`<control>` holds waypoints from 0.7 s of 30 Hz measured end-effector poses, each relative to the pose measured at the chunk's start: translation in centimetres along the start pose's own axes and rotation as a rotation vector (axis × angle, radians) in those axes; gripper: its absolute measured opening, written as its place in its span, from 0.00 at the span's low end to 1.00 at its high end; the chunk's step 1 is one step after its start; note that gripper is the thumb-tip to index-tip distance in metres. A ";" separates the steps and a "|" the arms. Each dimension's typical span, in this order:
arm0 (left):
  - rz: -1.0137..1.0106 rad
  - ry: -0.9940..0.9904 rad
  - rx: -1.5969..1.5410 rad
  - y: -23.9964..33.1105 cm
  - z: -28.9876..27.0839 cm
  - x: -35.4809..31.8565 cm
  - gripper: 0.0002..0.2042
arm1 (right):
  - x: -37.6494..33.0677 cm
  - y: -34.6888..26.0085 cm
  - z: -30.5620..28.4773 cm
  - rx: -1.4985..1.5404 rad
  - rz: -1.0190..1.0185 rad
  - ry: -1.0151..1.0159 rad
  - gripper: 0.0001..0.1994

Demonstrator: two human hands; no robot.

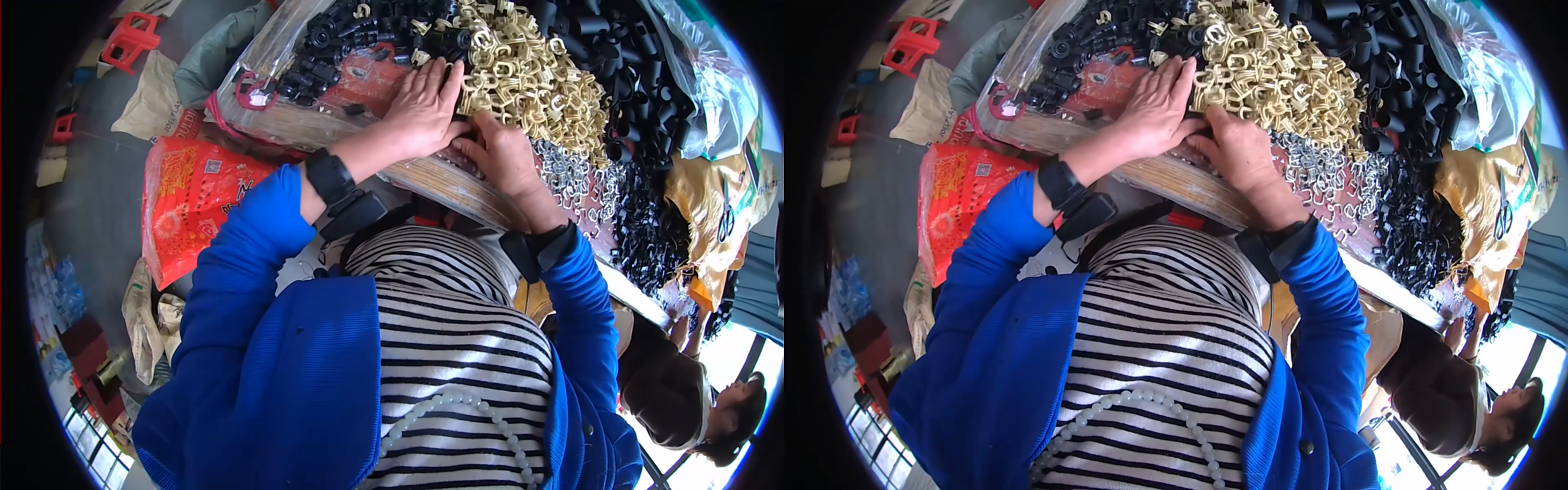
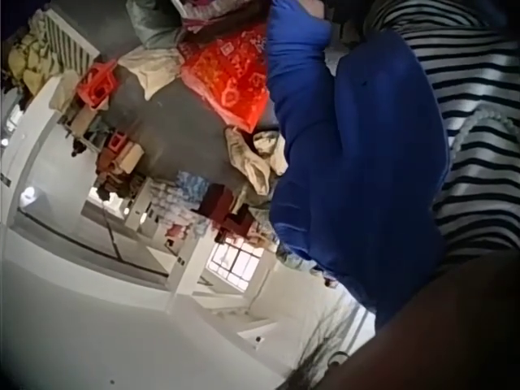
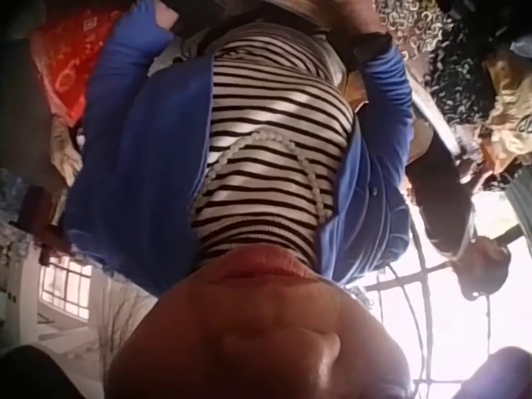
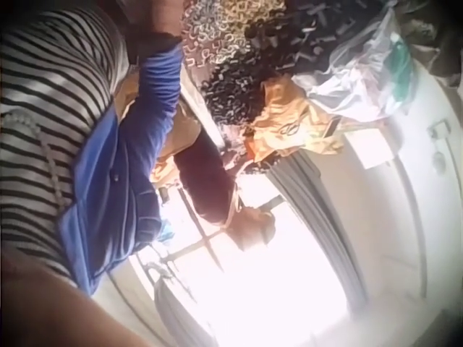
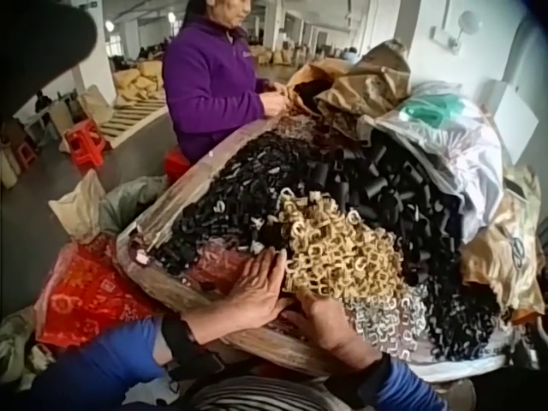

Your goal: Assembling small plastic and metal components at a factory workbench.

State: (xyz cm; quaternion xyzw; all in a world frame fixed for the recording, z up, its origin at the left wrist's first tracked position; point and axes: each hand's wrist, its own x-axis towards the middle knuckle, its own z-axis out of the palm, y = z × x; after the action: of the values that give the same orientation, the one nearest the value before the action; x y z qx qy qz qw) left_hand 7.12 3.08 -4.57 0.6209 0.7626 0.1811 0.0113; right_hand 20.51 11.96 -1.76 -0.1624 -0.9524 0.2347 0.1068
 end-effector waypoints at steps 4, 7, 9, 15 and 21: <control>-0.012 0.085 -0.011 -0.4 0.2 1.2 0.37 | 1.4 1.0 0.3 -0.014 0.040 0.037 0.12; -0.005 0.140 -0.217 -0.9 -0.7 0.9 0.31 | 1.1 1.5 0.5 0.021 0.022 0.081 0.12; 0.022 0.149 -0.242 -1.6 -2.1 0.1 0.29 | 0.9 1.8 0.3 0.041 0.019 0.107 0.11; 0.030 0.281 -0.035 -4.2 -7.1 -4.6 0.18 | -1.2 2.1 -1.8 0.056 0.010 0.091 0.08; -0.125 0.304 0.216 -6.0 -8.6 -5.2 0.19 | -2.3 2.2 -1.8 -0.056 0.009 0.110 0.08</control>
State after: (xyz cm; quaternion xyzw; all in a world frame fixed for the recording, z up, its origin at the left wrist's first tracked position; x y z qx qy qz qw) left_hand 0.53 -5.14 0.63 0.5354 0.8077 0.1885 -0.1594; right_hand 23.68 13.71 -1.58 -0.1820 -0.9506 0.1991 0.1535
